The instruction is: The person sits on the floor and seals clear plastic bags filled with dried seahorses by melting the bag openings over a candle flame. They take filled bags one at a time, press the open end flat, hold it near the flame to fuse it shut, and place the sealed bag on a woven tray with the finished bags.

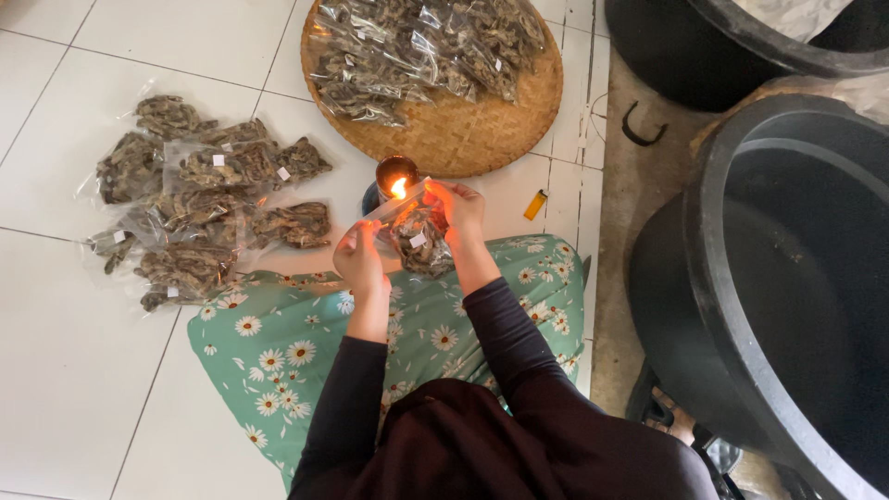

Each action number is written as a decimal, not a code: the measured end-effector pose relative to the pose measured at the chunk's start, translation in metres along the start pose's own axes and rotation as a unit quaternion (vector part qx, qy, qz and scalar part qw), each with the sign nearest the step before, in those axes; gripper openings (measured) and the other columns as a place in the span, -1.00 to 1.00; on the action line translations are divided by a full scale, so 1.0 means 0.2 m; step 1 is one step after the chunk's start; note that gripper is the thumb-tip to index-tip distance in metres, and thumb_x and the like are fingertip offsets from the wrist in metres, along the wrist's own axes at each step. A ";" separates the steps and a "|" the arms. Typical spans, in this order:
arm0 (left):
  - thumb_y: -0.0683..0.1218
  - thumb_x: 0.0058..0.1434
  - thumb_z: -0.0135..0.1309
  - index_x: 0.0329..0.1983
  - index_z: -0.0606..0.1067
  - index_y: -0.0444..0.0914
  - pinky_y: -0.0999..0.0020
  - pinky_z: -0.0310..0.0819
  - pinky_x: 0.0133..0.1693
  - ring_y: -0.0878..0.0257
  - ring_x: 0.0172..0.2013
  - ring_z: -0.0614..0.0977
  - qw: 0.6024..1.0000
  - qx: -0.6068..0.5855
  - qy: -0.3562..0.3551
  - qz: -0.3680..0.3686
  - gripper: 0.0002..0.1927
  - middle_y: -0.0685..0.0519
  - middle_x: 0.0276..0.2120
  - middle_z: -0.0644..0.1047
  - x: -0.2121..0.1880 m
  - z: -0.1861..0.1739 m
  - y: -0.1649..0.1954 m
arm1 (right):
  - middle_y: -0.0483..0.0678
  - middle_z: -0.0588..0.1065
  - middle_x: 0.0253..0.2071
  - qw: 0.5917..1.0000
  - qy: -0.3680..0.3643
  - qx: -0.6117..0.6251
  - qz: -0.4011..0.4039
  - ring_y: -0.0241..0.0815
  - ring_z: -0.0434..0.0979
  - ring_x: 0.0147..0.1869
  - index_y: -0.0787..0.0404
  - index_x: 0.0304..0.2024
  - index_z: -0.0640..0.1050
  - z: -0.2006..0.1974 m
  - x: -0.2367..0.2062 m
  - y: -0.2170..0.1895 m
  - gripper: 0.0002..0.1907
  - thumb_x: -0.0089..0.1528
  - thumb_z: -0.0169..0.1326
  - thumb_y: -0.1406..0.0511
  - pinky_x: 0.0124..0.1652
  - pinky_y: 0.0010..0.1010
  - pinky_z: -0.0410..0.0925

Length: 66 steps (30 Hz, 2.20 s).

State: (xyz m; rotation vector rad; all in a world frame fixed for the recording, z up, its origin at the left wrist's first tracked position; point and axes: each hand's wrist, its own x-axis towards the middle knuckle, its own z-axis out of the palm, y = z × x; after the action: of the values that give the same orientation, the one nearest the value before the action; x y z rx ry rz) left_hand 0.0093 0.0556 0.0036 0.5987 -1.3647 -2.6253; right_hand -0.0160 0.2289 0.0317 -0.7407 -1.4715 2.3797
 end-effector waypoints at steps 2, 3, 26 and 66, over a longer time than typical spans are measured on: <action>-0.21 0.26 0.14 -0.24 0.54 -0.41 0.33 0.55 0.01 0.19 -0.17 0.68 1.000 -0.020 -0.002 0.006 -0.88 -0.06 -0.24 0.62 0.01 0.02 -0.02 | -0.03 0.61 -0.45 1.000 0.001 -0.018 -0.019 -0.41 0.45 -0.51 0.37 -0.29 0.65 -0.01 0.01 -0.01 -0.90 0.19 0.30 0.41 -0.51 -0.58 0.25; -0.21 0.26 0.15 -0.25 0.53 -0.42 0.31 0.57 0.02 0.18 -0.17 0.69 1.000 -0.030 -0.004 0.008 -0.88 -0.05 -0.24 0.61 0.01 0.04 -0.02 | -0.04 0.61 -0.45 0.999 0.001 -0.027 -0.029 -0.42 0.44 -0.50 0.38 -0.30 0.65 -0.02 0.01 -0.02 -0.89 0.19 0.30 0.41 -0.50 -0.59 0.25; -0.21 0.24 0.13 -0.11 0.57 -0.50 0.37 0.50 0.03 0.24 -0.14 0.65 0.999 0.002 -0.035 -0.035 -0.76 -0.06 -0.21 0.63 -0.01 0.21 -0.06 | -0.08 0.59 -0.46 0.998 0.054 -0.008 -0.021 -0.38 0.50 -0.46 0.34 -0.31 0.67 -0.14 0.08 -0.12 -0.89 0.15 0.31 0.39 -0.45 -0.58 0.29; -0.22 0.38 0.14 0.12 0.51 -0.30 0.20 0.44 0.16 0.18 0.04 0.66 0.880 0.182 -0.256 0.355 -0.74 -0.02 0.15 0.54 -0.86 0.30 0.67 | 0.07 0.61 -0.25 0.944 -0.027 0.155 -0.290 -0.17 0.62 -0.20 0.37 -0.18 0.56 -0.30 -0.96 -0.67 -0.93 0.29 0.12 0.53 -0.10 -0.41 0.47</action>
State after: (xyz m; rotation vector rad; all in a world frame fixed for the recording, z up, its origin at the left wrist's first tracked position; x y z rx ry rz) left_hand 0.1335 0.0727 0.1928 -0.5481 -1.7813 -1.9761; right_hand 0.1703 0.2492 0.1838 -0.1339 -1.0892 2.0940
